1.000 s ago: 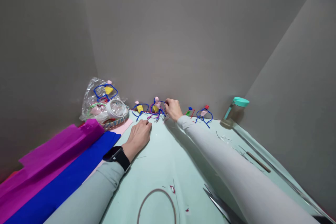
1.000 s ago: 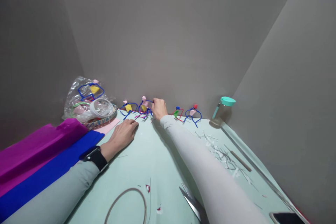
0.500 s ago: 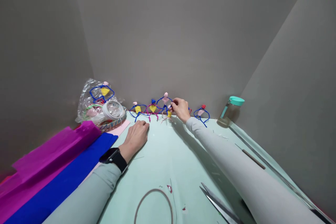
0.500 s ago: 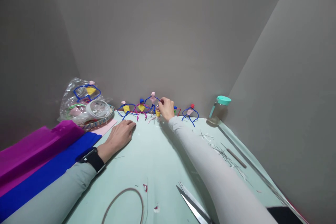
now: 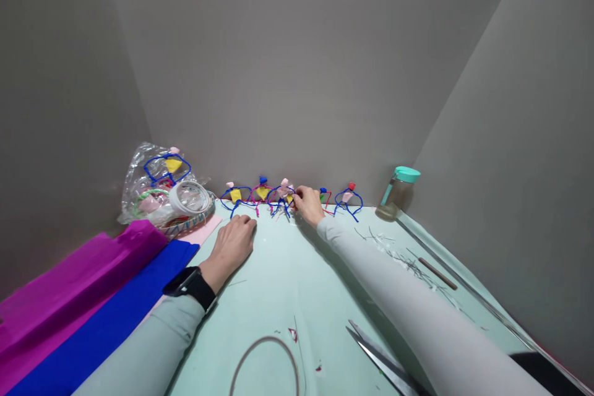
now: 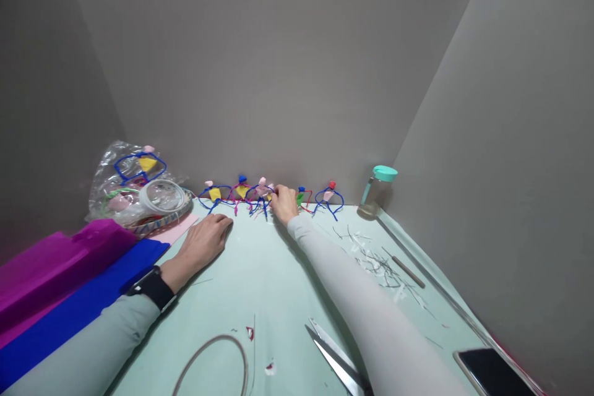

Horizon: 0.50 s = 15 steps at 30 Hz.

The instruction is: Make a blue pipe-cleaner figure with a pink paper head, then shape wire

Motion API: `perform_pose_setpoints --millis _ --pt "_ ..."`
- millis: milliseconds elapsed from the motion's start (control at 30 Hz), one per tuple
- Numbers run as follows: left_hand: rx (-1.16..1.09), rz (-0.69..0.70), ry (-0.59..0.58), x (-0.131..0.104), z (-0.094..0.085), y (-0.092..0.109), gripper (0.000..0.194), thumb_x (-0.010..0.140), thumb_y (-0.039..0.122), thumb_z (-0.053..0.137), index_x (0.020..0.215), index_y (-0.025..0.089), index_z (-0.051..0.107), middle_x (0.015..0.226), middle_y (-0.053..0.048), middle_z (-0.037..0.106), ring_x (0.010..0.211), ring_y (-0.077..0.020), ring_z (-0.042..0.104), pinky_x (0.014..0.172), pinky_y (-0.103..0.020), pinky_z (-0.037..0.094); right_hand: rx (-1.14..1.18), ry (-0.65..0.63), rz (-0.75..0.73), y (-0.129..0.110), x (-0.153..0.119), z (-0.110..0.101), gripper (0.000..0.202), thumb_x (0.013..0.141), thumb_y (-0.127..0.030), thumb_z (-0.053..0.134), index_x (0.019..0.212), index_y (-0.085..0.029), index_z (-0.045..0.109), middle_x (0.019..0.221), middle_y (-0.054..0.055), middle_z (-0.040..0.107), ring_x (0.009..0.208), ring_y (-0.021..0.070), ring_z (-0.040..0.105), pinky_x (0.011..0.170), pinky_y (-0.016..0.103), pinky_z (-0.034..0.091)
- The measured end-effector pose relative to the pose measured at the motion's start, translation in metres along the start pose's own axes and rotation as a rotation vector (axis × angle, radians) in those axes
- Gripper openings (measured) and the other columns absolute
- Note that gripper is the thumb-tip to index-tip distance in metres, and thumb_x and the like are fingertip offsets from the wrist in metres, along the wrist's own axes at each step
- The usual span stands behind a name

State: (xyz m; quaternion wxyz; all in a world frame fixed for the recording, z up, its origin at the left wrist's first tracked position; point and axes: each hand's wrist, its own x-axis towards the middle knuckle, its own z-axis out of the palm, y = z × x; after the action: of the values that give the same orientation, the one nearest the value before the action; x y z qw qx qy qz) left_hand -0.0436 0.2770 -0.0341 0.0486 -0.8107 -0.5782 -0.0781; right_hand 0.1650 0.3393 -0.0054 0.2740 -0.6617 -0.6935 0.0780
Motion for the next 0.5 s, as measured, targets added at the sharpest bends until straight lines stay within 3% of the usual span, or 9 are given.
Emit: perform_pose_setpoints --millis 500 --pt "0.009 0.013 0.020 -0.0003 -0.0004 -0.0007 0.029 0.097 0.033 0.065 0.122 0.019 0.065 0.126 -0.010 0.067 0.107 -0.0250 0.068 0.090 -0.047 0.059 -0.207 -0.035 -0.047 -0.0075 0.0007 0.0004 0.029 0.099 -0.035 0.064 0.123 -0.018 0.064 0.124 0.009 0.066 0.106 0.0236 0.067 0.089 0.044 0.058"
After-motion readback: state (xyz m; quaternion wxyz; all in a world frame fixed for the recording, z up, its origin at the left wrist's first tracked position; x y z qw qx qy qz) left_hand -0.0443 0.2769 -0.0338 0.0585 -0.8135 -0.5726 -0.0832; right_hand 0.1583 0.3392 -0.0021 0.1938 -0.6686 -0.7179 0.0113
